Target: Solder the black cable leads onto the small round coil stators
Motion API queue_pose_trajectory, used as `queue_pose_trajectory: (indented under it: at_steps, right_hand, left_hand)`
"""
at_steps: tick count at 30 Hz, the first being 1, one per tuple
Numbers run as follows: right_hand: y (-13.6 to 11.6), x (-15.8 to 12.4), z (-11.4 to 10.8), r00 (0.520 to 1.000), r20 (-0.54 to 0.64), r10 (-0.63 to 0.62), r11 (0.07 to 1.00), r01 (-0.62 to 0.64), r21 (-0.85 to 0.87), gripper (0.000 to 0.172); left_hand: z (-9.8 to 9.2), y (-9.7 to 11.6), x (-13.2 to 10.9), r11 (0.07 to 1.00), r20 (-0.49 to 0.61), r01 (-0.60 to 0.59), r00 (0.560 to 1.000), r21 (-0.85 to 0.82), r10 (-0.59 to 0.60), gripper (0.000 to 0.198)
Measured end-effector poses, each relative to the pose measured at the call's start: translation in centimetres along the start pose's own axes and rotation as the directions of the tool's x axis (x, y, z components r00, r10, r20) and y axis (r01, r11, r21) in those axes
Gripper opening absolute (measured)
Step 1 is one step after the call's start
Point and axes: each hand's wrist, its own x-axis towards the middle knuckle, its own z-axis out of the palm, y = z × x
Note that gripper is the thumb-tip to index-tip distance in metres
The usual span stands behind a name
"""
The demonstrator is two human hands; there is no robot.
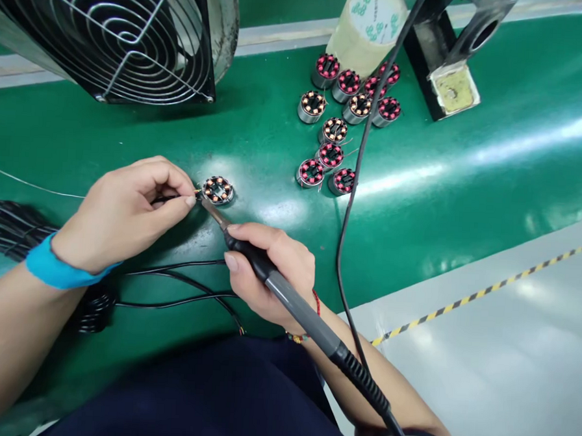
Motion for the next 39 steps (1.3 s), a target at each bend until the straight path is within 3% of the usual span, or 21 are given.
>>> queue_pose_trajectory:
  at_steps: [3, 6, 13, 21, 25, 30, 34, 39]
  right_hand:
    - [0.2, 0.0, 0.0, 0.998, -0.057, -0.001, 1.000, 0.002, 0.023, 0.021]
    - [0.1, 0.3, -0.2, 1.000, -0.027, -0.006, 1.000, 0.006, 0.003, 0.025]
    - [-0.9, 1.9, -1.1, 0.979, 0.197, 0.054, 0.997, -0.043, -0.059, 0.039]
    - [-0.3, 5.7, 0.1, 0.902, 0.430, -0.014, 0.982, 0.094, -0.166, 0.028]
    - [1.1, 6.0, 2.1, 0.922, 0.383, -0.058, 0.973, 0.139, -0.187, 0.039]
    - [2.3, 5.3, 3.6, 0.929, 0.365, -0.056, 0.961, 0.149, -0.232, 0.035]
    - [2.7, 5.1, 3.7, 0.939, 0.327, -0.107, 0.960, 0.183, -0.211, 0.037]
    - [2.9, 4.9, 3.6, 0.953, 0.266, -0.146, 0.961, 0.201, -0.190, 0.043]
  left_hand:
    - [0.1, 0.0, 0.0, 1.000, -0.001, 0.005, 1.000, 0.009, -0.005, 0.009]
    - [0.1, 0.0, 0.1, 1.000, -0.005, 0.000, 1.000, 0.006, 0.000, 0.010]
    - [-0.1, 0.2, 0.2, 1.000, 0.008, 0.028, 1.000, 0.008, -0.028, 0.010]
    - [-0.3, 0.4, 0.2, 0.999, 0.023, 0.038, 0.999, 0.024, -0.038, 0.010]
    - [-0.3, 0.2, 0.1, 1.000, 0.019, -0.011, 1.000, 0.018, 0.011, 0.010]
    - [-0.2, 0.1, -0.1, 0.998, -0.006, -0.055, 0.998, 0.015, 0.055, 0.010]
    - [-0.6, -0.2, 0.0, 0.999, 0.012, 0.027, 1.000, -0.031, -0.027, 0.015]
    - [-1.7, -0.8, 0.3, 0.987, 0.149, 0.161, 0.976, -0.001, -0.159, 0.019]
